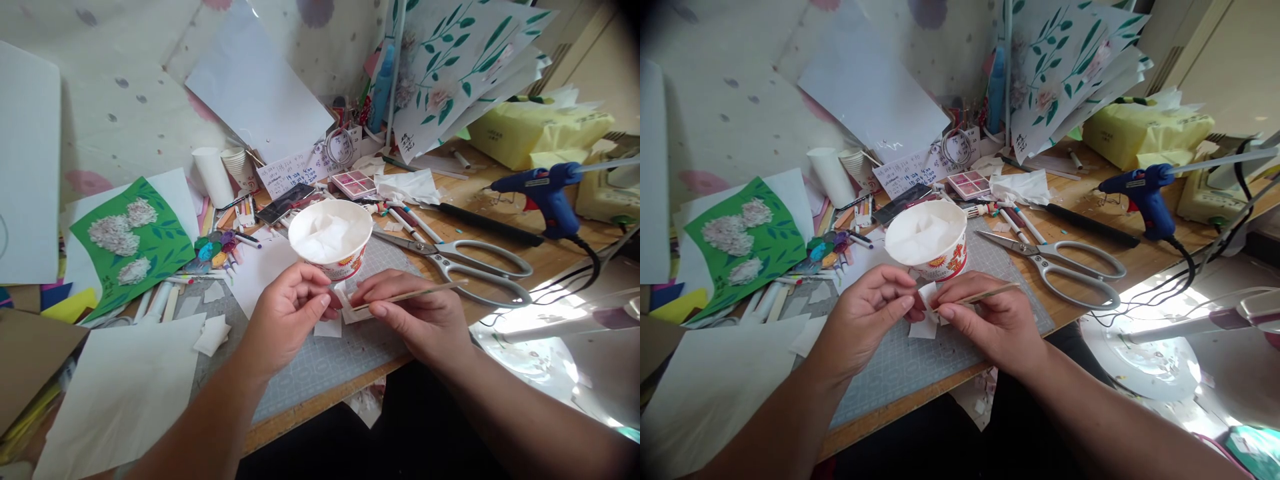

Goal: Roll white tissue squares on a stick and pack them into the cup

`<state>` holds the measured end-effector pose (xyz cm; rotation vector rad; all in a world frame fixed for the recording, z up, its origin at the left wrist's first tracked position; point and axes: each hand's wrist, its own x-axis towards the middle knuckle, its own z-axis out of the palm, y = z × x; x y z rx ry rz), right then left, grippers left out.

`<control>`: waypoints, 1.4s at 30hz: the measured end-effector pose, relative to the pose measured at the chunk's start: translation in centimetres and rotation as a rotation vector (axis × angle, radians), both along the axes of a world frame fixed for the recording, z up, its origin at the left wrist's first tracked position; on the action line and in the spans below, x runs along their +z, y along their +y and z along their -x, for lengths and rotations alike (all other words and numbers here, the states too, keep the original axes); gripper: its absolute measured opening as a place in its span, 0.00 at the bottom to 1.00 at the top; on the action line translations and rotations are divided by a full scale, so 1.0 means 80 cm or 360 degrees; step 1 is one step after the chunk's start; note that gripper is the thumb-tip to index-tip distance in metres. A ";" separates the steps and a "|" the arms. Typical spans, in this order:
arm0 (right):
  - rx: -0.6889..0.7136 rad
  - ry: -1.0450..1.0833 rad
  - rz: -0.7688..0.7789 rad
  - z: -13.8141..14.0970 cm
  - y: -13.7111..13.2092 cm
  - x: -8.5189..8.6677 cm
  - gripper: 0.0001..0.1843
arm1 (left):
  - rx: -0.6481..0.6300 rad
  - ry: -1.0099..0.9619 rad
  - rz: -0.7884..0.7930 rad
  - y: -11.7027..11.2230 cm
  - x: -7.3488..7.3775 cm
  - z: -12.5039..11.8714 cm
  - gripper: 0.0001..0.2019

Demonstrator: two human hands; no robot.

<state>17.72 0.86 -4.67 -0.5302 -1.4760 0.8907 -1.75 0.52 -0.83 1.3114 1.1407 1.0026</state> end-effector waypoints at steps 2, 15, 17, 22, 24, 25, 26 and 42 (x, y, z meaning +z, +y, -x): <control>-0.0010 -0.0038 -0.0058 0.000 -0.001 0.001 0.06 | -0.0021 -0.0046 0.0020 0.000 -0.001 0.001 0.03; -0.0081 -0.0483 -0.0637 0.004 -0.003 0.000 0.07 | 0.0105 0.0125 0.0165 0.001 -0.002 -0.002 0.04; -0.0088 -0.0495 -0.0643 0.004 -0.003 -0.001 0.07 | 0.0093 0.0137 0.0164 0.001 -0.001 -0.001 0.04; -0.0153 -0.0474 -0.0604 0.003 -0.003 0.000 0.07 | 0.0105 0.0265 0.0076 0.002 0.002 0.000 0.04; -0.0168 -0.0413 -0.0517 0.003 -0.003 0.000 0.08 | 0.0112 0.0320 0.0019 0.001 0.002 0.000 0.05; -0.0177 -0.0377 -0.0453 0.003 -0.003 0.001 0.08 | 0.0107 0.0341 -0.0006 0.001 0.002 -0.001 0.05; -0.0190 -0.0340 -0.0382 0.003 -0.003 0.001 0.08 | 0.0101 0.0359 -0.0032 0.000 0.002 -0.001 0.05; -0.0123 -0.0118 -0.0182 0.003 -0.004 0.004 0.07 | 0.0047 0.0272 -0.0216 -0.007 0.004 -0.009 0.06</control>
